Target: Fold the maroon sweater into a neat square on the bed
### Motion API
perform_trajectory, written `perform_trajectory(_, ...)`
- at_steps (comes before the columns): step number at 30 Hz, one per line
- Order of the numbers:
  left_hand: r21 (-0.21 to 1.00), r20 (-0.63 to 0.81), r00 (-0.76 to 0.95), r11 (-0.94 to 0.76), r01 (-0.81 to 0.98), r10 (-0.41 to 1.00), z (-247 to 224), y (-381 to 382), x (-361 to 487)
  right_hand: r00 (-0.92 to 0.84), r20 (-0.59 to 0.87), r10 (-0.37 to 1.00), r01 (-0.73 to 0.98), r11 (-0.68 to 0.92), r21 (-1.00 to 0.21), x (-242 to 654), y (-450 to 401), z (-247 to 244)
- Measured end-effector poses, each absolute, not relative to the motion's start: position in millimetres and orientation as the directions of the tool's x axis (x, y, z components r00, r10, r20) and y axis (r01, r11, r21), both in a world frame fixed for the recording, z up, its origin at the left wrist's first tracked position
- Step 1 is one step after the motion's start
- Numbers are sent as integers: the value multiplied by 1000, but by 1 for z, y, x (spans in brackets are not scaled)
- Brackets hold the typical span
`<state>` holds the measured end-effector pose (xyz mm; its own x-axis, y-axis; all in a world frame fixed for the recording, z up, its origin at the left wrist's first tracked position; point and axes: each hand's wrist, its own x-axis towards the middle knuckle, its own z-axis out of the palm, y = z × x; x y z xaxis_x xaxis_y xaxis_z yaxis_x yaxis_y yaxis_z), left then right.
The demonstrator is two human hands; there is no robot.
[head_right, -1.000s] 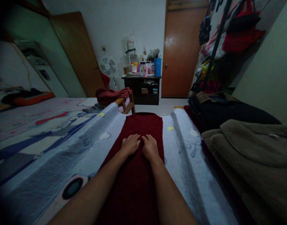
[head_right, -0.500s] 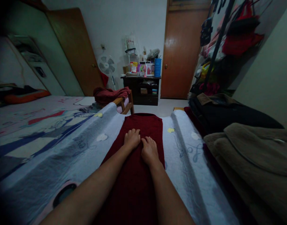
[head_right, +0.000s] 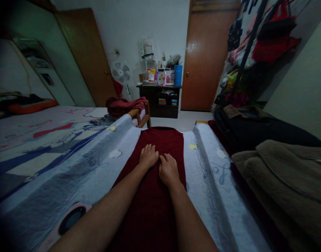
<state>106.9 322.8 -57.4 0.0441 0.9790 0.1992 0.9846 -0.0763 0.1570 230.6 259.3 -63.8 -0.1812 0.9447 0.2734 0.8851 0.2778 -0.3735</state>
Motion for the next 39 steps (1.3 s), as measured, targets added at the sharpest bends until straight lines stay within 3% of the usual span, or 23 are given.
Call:
perform_trajectory(9, 89, 112, 110, -120, 989, 988, -38, 336, 102, -188, 263, 946, 886, 279, -370, 230, 259, -63)
perform_trajectory(18, 82, 158, 71, -85, 993, 985, -43, 356, 89, -179, 271, 946, 889, 274, -366, 229, 256, -59)
perform_trajectory(25, 108, 302, -41, 8, 994, 952, -49, 364, 82, -168, 273, 947, 889, 266, -373, 228, 256, -60)
perform_trajectory(34, 154, 125, 10, -30, 988, 992, -53, 386, 70, -169, 268, 949, 887, 265, -379, 228, 256, -59)
perform_trajectory(39, 125, 124, 17, -32, 992, 992, -51, 392, 68, -165, 272, 948, 885, 264, -383, 227, 255, -58)
